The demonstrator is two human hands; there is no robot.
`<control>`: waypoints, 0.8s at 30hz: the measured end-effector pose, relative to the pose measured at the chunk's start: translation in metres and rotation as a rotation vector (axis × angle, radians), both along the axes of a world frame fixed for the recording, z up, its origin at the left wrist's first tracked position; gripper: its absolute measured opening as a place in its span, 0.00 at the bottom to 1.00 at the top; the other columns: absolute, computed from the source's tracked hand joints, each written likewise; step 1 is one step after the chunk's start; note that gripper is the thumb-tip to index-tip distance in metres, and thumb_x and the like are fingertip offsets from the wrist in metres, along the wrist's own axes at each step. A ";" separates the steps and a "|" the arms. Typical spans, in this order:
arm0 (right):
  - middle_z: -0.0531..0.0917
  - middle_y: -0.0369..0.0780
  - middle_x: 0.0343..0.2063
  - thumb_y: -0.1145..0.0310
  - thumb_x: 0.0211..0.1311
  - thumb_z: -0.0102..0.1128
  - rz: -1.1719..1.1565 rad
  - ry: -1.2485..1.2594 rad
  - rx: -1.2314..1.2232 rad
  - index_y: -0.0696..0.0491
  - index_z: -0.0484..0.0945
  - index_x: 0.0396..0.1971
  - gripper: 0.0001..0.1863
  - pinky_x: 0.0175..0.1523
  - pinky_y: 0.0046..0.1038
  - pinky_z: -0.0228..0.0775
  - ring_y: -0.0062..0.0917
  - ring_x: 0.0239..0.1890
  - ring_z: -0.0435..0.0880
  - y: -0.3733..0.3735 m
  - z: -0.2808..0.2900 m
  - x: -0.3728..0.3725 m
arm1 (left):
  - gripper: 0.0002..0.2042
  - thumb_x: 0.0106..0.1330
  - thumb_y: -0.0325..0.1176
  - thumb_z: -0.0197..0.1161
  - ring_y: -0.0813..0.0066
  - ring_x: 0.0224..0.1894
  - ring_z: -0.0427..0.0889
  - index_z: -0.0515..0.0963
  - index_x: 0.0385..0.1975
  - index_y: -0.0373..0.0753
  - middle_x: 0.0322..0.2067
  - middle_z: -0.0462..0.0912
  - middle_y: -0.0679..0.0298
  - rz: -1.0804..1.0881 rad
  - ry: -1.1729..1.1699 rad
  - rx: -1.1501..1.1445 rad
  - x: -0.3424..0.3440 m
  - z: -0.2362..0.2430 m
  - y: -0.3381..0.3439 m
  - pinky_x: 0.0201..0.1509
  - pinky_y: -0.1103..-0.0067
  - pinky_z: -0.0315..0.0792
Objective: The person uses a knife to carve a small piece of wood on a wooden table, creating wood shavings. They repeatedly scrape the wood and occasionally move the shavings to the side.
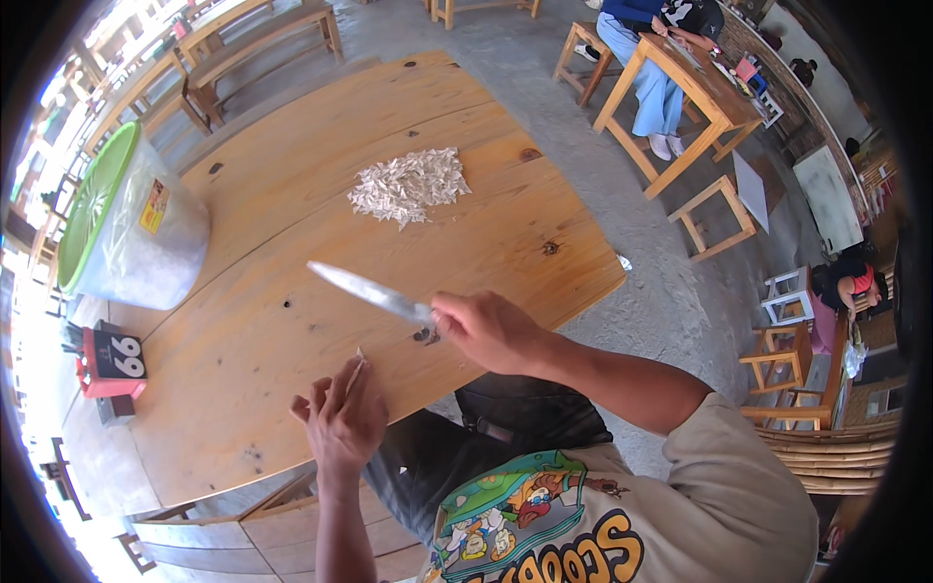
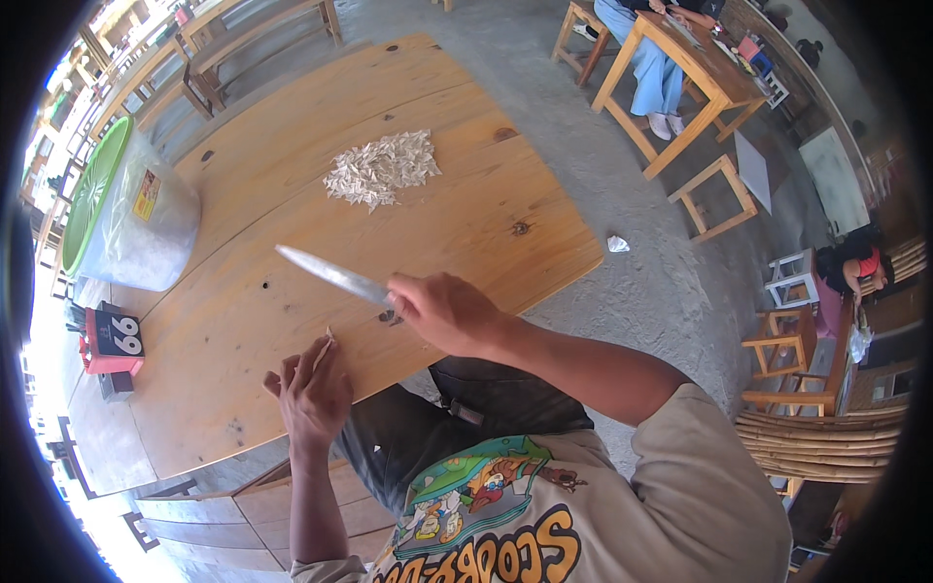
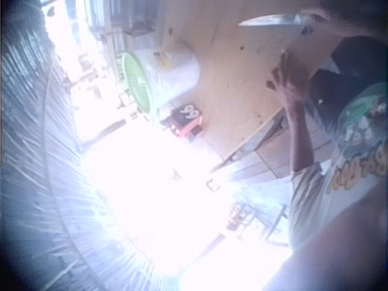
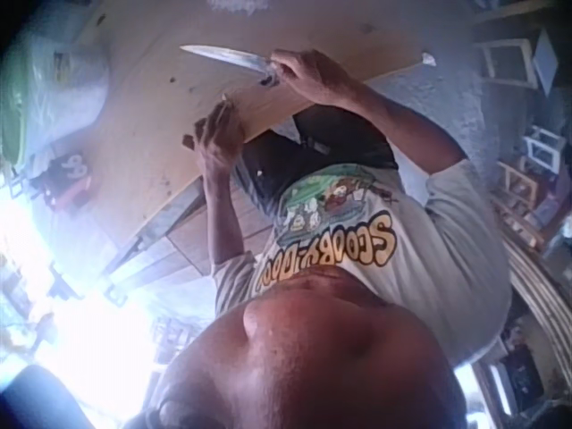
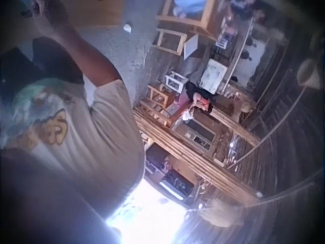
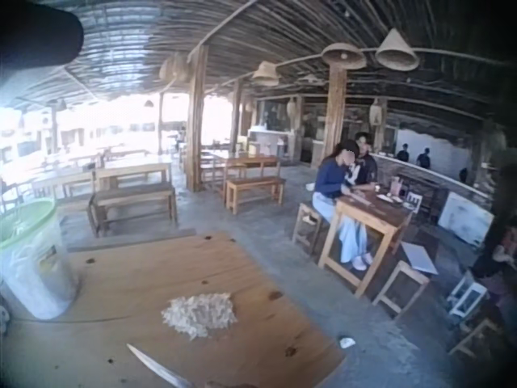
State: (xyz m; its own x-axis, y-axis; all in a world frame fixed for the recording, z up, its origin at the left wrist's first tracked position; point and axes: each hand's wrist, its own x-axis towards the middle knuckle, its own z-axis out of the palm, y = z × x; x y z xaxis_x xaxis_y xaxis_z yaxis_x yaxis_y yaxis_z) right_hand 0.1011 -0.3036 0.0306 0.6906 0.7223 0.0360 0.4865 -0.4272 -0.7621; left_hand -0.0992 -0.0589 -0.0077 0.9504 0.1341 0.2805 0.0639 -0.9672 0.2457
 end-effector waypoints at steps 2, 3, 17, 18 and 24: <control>0.89 0.58 0.32 0.63 0.90 0.62 -0.074 0.034 0.068 0.59 0.80 0.50 0.13 0.42 0.56 0.79 0.60 0.39 0.93 -0.014 0.001 0.012 | 0.32 0.60 0.35 0.81 0.63 0.59 0.86 0.91 0.69 0.49 0.73 0.90 0.73 -0.022 0.015 0.027 -0.001 -0.001 0.002 0.68 0.56 0.62; 0.88 0.57 0.33 0.64 0.91 0.61 -0.109 0.043 0.076 0.60 0.80 0.48 0.13 0.41 0.52 0.78 0.61 0.39 0.92 -0.022 0.003 0.018 | 0.32 0.59 0.35 0.81 0.63 0.58 0.86 0.91 0.69 0.48 0.73 0.90 0.73 -0.028 0.025 0.033 -0.001 0.000 0.002 0.68 0.56 0.62; 0.78 0.34 0.23 0.55 1.00 0.48 -0.503 0.639 0.551 0.51 0.77 0.45 0.19 0.25 0.24 0.63 0.15 0.19 0.69 -0.126 -0.031 0.088 | 0.45 0.65 0.45 0.77 0.48 0.83 0.73 0.76 0.86 0.44 0.87 0.74 0.59 -0.084 0.210 0.085 0.025 0.016 0.012 0.86 0.47 0.55; 0.78 0.34 0.23 0.55 1.00 0.47 -0.521 0.676 0.590 0.51 0.77 0.46 0.19 0.25 0.24 0.63 0.15 0.19 0.69 -0.128 -0.034 0.086 | 0.46 0.66 0.46 0.76 0.47 0.86 0.69 0.73 0.88 0.43 0.88 0.73 0.58 -0.091 0.257 0.049 0.028 0.018 0.014 0.88 0.45 0.51; 0.78 0.35 0.23 0.54 1.01 0.46 -0.504 0.646 0.627 0.51 0.76 0.46 0.19 0.26 0.25 0.64 0.16 0.20 0.69 -0.130 -0.042 0.088 | 0.50 0.75 0.52 0.71 0.44 0.96 0.54 0.60 0.94 0.41 0.93 0.61 0.54 -0.138 0.418 -0.035 0.055 0.027 0.017 0.94 0.43 0.42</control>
State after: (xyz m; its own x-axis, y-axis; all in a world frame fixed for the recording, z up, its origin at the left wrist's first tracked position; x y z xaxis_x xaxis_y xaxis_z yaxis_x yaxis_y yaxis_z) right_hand 0.1887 -0.4336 -0.0116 0.9295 0.3224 -0.1790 -0.2205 0.0967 -0.9706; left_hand -0.0438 -0.0417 0.0192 0.9909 0.0002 -0.1348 0.0354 -0.9653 0.2586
